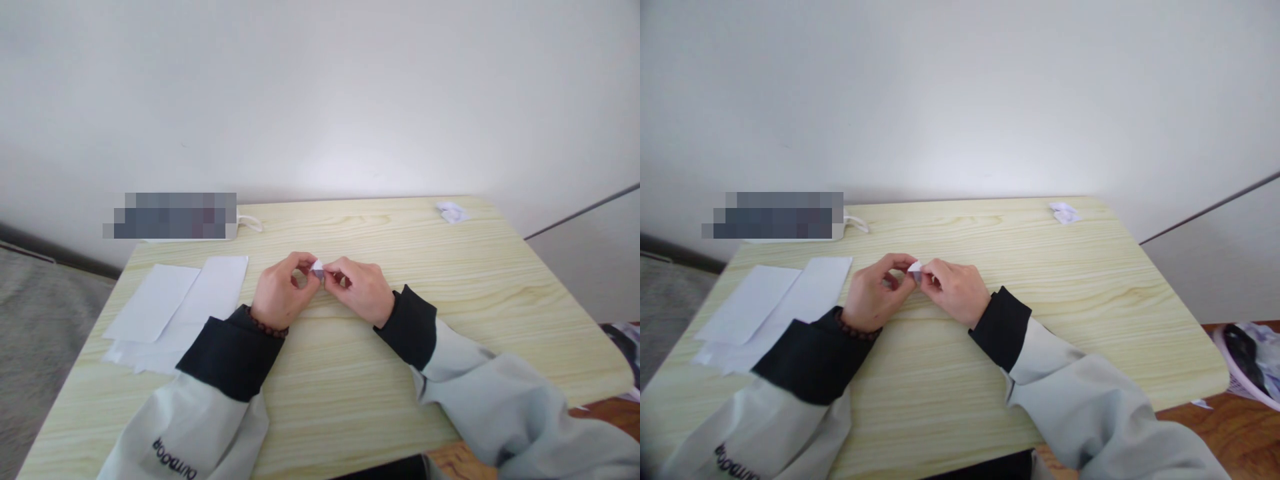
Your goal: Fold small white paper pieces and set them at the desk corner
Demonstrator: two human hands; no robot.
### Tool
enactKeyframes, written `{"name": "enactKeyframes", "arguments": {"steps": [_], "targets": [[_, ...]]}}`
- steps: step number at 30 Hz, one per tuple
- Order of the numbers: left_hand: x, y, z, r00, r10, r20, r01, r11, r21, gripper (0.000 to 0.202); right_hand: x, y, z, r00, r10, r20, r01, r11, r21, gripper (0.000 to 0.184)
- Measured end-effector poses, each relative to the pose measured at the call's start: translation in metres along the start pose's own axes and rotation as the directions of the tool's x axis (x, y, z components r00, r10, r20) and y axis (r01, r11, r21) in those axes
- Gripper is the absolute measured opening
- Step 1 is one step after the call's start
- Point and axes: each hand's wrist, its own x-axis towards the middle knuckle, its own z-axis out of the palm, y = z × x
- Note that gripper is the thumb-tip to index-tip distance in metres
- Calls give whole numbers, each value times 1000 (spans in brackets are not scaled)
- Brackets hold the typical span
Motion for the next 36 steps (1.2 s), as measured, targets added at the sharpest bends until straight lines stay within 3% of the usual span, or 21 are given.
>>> {"name": "enactKeyframes", "arguments": {"steps": [7,13,20,30,36], "targets": [[-1,0,1,999,-53,-1,53,995,-81,21,0,3,0,1000,14,-13,-12,995,97,16],[2,-7,0,990,-123,65,135,958,-251,36,-3,7,1,998,50,-48,-42,985,167,14],[7,-8,-3,957,-177,229,269,834,-482,39,-5,10,1,997,45,-64,-29,972,232,13],[10,-11,-4,917,-252,311,395,687,-610,45,-5,12,0,999,-1,-54,16,959,282,15],[11,-11,-2,908,-299,293,418,644,-640,41,-3,8,-2,987,158,27,-154,883,443,10]]}}
